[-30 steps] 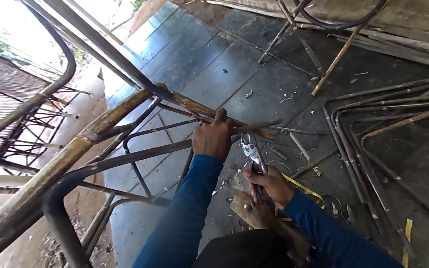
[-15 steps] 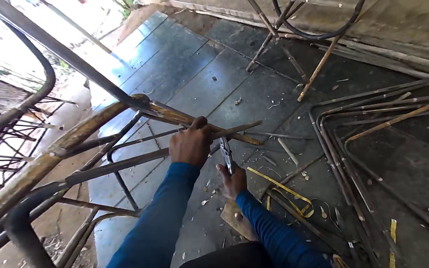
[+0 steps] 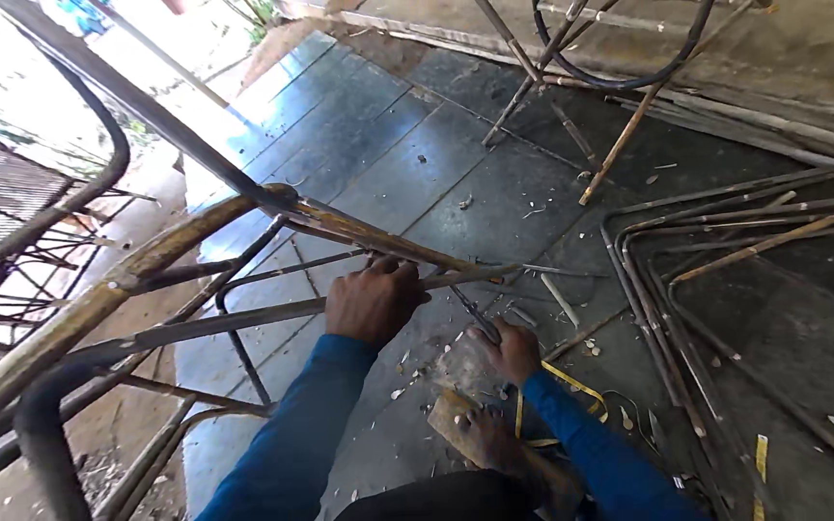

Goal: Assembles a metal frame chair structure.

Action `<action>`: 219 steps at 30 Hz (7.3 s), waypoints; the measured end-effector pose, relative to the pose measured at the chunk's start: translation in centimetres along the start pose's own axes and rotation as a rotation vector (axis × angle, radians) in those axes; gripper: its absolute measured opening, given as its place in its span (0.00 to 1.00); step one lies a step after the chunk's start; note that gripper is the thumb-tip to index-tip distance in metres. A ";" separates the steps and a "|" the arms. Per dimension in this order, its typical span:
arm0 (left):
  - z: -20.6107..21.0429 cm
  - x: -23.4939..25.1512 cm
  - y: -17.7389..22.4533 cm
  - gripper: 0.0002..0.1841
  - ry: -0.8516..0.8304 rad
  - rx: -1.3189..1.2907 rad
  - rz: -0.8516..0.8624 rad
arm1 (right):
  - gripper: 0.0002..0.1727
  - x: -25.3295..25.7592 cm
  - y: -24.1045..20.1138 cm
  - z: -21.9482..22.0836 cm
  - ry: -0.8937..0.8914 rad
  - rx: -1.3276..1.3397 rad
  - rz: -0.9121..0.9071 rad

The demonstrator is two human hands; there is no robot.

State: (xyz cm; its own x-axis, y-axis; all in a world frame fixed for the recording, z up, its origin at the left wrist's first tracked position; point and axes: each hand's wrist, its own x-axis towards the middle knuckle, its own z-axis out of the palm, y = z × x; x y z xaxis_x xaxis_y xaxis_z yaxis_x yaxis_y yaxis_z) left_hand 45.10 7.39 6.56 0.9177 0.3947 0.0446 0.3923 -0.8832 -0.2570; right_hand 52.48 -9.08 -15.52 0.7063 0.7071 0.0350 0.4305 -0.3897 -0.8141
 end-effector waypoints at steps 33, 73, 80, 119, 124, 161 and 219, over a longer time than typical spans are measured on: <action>-1.9 0.5 2.8 0.46 -0.180 0.127 -0.154 | 0.25 1.1 -0.6 -9.4 -0.435 0.194 -0.076; -4.1 -0.3 3.5 0.33 -0.075 -0.143 0.023 | 0.34 6.1 3.0 -1.9 0.130 -0.045 0.116; -2.8 0.6 3.3 0.33 -0.148 -0.101 -0.050 | 0.33 -1.7 0.6 -10.2 -0.127 -0.039 0.059; -1.8 0.4 5.3 0.34 -0.128 -0.045 -0.111 | 0.30 -6.2 -8.0 -5.8 -0.216 0.800 0.343; -1.6 0.3 5.3 0.34 -0.121 -0.064 -0.101 | 0.32 -6.5 -8.8 -6.6 -0.249 0.985 0.470; -3.7 -0.1 3.4 0.40 -0.077 0.058 -0.155 | 0.28 -6.8 1.6 -7.1 -0.507 0.111 0.330; -0.8 1.5 3.7 0.07 -0.127 0.036 0.057 | 0.49 -8.4 15.0 -8.8 -0.332 0.215 0.526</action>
State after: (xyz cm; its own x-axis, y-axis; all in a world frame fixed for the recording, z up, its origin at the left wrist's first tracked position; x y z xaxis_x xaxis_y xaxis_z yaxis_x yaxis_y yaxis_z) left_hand 48.02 4.53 6.46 0.9223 0.3751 -0.0929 0.3352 -0.8962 -0.2906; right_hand 57.96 -26.05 -22.94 0.5658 0.6127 -0.5517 -0.0710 -0.6304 -0.7730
